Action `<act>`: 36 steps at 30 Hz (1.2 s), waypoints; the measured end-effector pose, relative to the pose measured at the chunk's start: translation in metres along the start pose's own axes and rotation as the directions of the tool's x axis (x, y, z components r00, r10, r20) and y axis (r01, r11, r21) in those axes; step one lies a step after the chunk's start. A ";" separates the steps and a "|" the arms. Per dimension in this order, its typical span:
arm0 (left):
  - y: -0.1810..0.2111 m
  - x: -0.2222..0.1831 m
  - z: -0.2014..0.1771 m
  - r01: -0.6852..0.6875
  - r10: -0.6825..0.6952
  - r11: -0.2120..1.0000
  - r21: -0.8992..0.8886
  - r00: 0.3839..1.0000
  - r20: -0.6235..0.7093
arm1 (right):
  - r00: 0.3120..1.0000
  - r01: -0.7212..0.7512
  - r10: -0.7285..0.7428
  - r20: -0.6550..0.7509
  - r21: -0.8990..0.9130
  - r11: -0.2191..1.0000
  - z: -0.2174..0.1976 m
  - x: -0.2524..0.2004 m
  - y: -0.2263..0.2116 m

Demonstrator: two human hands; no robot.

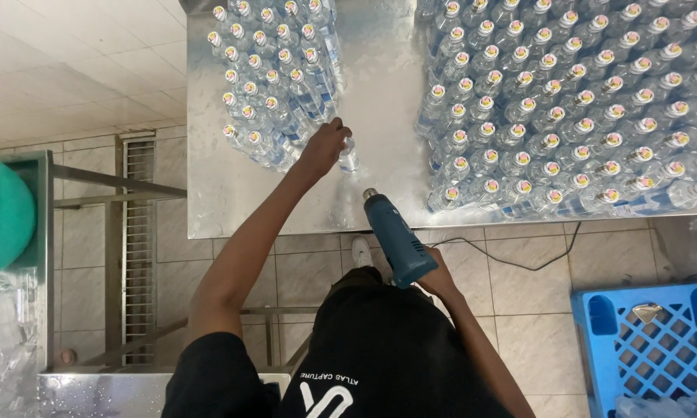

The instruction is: The person uses a handheld heat gun to apply heat to the caps of plastic water bottles arranged on a metal table. They pick up each bottle, direct the heat at the cap, and place the bottle back in the row.

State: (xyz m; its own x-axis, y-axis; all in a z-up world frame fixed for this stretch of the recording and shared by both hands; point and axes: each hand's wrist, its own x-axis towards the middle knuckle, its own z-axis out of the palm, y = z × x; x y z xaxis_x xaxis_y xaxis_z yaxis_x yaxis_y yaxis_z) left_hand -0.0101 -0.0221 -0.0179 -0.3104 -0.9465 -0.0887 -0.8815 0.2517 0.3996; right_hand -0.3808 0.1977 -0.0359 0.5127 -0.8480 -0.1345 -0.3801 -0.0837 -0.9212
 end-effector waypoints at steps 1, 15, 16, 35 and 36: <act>-0.001 -0.001 -0.003 -0.001 0.001 1.000 0.001 1.000 0.000 | 1.000 0.000 0.000 -0.001 0.000 1.000 0.002 0.005 0.003; -0.023 0.002 0.015 -0.018 0.020 0.999 0.041 0.999 -0.035 | 0.999 0.040 -0.039 -0.023 0.042 0.998 0.000 0.017 -0.007; -0.019 -0.001 0.005 -0.019 0.021 0.999 0.039 0.999 -0.032 | 0.999 0.037 -0.036 -0.024 0.043 0.998 0.000 0.018 -0.008; -0.065 -0.001 -0.036 0.002 -0.009 0.998 -0.065 0.994 -0.106 | 0.995 -0.094 0.095 0.002 0.110 0.989 0.014 0.028 -0.017; -0.071 0.003 -0.043 0.019 -0.024 0.999 -0.038 0.991 -0.134 | 0.991 -0.130 0.131 -0.003 0.089 0.987 0.015 0.030 -0.014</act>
State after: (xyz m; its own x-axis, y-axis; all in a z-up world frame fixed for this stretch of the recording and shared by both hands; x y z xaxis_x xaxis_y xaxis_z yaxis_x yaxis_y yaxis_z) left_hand 0.0668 -0.0514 -0.0072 -0.2390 -0.9707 0.0248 -0.8732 0.2260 0.4318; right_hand -0.3488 0.1816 -0.0321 0.4564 -0.8530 -0.2531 -0.3734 0.0746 -0.9247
